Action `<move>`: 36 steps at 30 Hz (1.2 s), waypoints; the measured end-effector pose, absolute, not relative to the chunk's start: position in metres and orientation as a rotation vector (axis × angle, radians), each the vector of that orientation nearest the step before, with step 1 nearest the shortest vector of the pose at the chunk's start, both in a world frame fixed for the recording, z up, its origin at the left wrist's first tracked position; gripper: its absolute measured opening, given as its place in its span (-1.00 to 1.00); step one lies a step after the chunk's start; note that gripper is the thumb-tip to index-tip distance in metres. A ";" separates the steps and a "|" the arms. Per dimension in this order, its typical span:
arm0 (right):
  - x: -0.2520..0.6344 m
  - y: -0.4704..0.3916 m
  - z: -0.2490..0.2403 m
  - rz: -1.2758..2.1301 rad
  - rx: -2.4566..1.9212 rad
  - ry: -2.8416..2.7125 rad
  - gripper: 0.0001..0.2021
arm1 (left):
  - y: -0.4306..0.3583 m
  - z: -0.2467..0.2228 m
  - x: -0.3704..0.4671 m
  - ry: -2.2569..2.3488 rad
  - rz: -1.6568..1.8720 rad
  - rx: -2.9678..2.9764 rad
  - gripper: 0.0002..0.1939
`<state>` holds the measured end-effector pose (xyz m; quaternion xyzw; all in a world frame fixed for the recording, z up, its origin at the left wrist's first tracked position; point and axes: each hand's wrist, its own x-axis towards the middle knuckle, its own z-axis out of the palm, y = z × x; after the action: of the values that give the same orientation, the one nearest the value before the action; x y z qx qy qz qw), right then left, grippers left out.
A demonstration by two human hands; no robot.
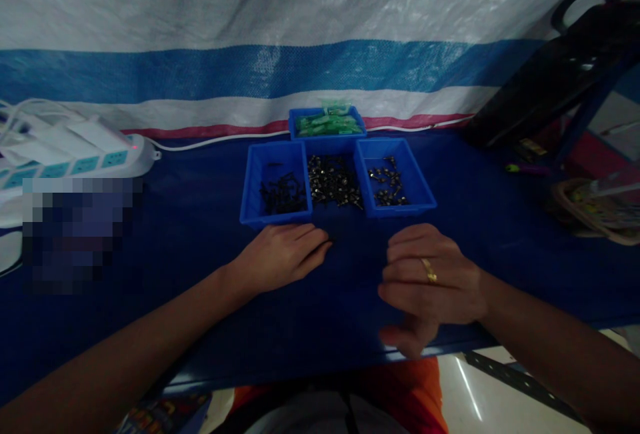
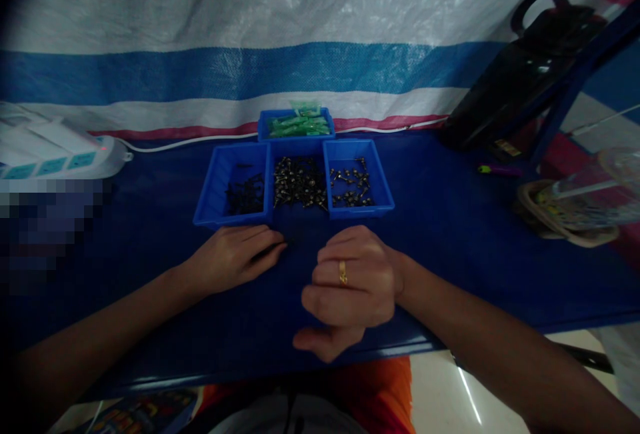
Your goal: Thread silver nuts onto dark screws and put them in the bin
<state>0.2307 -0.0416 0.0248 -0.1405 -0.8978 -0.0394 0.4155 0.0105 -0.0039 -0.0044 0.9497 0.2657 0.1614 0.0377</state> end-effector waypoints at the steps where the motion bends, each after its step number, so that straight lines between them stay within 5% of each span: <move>1: 0.230 -0.042 0.025 -0.142 -0.348 -2.232 -0.76 | -0.004 -0.004 0.011 0.811 0.495 2.912 -0.80; 4: 0.224 -0.036 0.023 -0.163 -0.601 -2.430 -0.90 | -0.004 -0.005 0.010 0.805 0.503 2.921 -0.79; 10: 0.215 -0.023 0.015 0.040 -0.976 -2.642 -0.78 | -0.004 -0.005 0.010 0.837 0.562 2.939 -0.80; 36: 0.212 -0.026 0.018 0.640 -1.099 -2.521 -0.73 | -0.008 -0.002 0.011 0.639 0.670 3.009 -0.86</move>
<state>0.2122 -0.0259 0.0175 -0.3842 -0.8816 0.2238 0.1581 0.0106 -0.0082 -0.0022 0.9558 0.2030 0.2127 -0.0035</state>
